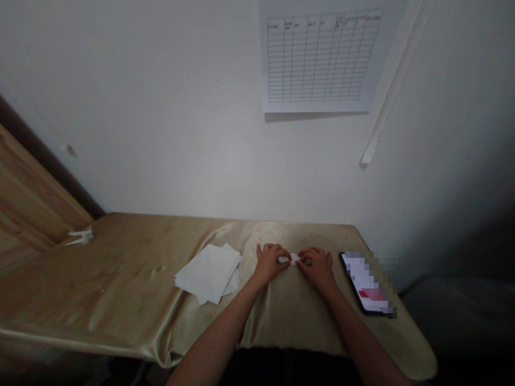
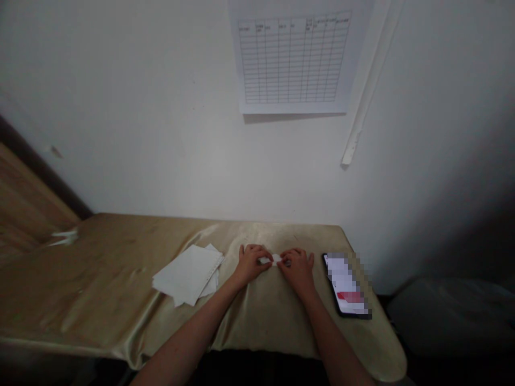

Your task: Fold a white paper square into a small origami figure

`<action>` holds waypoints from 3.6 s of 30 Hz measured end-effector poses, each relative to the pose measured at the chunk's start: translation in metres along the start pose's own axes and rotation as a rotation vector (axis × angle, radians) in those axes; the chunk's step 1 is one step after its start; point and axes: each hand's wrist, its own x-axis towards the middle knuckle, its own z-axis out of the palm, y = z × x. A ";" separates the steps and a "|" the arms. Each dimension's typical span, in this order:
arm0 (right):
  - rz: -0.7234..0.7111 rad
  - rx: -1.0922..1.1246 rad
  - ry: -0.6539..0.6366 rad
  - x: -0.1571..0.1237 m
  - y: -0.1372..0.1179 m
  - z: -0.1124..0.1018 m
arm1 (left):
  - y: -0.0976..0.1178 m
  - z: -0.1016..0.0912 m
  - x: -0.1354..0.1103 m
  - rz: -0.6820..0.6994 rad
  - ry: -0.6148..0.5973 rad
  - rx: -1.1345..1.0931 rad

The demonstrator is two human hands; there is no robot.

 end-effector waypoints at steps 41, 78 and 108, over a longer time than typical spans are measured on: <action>-0.030 -0.087 0.000 -0.002 -0.006 0.002 | 0.003 0.008 0.002 -0.021 0.019 0.019; -0.040 -0.044 -0.229 0.003 0.005 -0.016 | -0.019 -0.005 0.000 0.030 -0.242 0.165; -0.048 -0.144 -0.091 -0.001 -0.003 -0.003 | 0.008 0.012 -0.002 -0.048 0.010 0.127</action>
